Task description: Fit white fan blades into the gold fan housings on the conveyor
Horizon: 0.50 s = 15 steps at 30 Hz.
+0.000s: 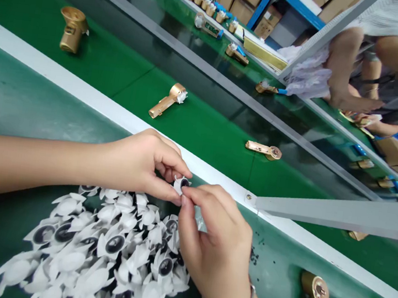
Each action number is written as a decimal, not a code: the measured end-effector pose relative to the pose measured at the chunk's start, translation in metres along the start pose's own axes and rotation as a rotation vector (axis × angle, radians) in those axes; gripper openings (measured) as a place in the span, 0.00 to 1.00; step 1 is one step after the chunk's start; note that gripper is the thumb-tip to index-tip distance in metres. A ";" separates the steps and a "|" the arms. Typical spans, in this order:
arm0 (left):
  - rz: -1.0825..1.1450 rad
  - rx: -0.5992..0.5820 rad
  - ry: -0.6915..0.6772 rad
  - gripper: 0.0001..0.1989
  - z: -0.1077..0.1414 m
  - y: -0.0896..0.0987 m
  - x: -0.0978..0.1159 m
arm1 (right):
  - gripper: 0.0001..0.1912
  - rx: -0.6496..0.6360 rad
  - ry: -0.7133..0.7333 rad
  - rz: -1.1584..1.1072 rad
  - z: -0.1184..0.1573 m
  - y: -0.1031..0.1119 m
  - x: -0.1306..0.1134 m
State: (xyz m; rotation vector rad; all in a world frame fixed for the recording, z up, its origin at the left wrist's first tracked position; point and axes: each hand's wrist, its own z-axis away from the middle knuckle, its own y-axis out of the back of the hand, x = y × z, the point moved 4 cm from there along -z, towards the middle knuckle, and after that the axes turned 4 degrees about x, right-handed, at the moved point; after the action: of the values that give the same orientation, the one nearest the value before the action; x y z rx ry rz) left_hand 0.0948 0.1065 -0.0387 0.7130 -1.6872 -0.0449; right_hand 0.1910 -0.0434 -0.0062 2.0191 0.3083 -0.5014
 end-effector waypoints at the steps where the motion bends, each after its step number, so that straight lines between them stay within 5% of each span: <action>1: 0.016 -0.002 0.005 0.17 -0.001 0.001 0.000 | 0.09 0.027 -0.021 0.004 -0.003 0.005 0.004; 5: 0.041 0.004 -0.004 0.18 -0.002 0.005 0.001 | 0.03 0.163 -0.228 0.062 -0.017 0.027 0.036; 9: 0.053 0.014 -0.009 0.17 -0.003 0.009 0.004 | 0.08 0.135 -0.420 0.121 -0.027 0.029 0.072; 15: 0.083 0.013 -0.020 0.17 -0.004 0.009 0.004 | 0.15 0.042 -0.573 -0.247 -0.032 0.012 0.078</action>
State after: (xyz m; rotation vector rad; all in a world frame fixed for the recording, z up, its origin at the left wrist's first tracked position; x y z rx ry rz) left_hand 0.0944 0.1131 -0.0310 0.6532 -1.7358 0.0176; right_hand 0.2717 -0.0206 -0.0199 1.7909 0.1923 -1.2151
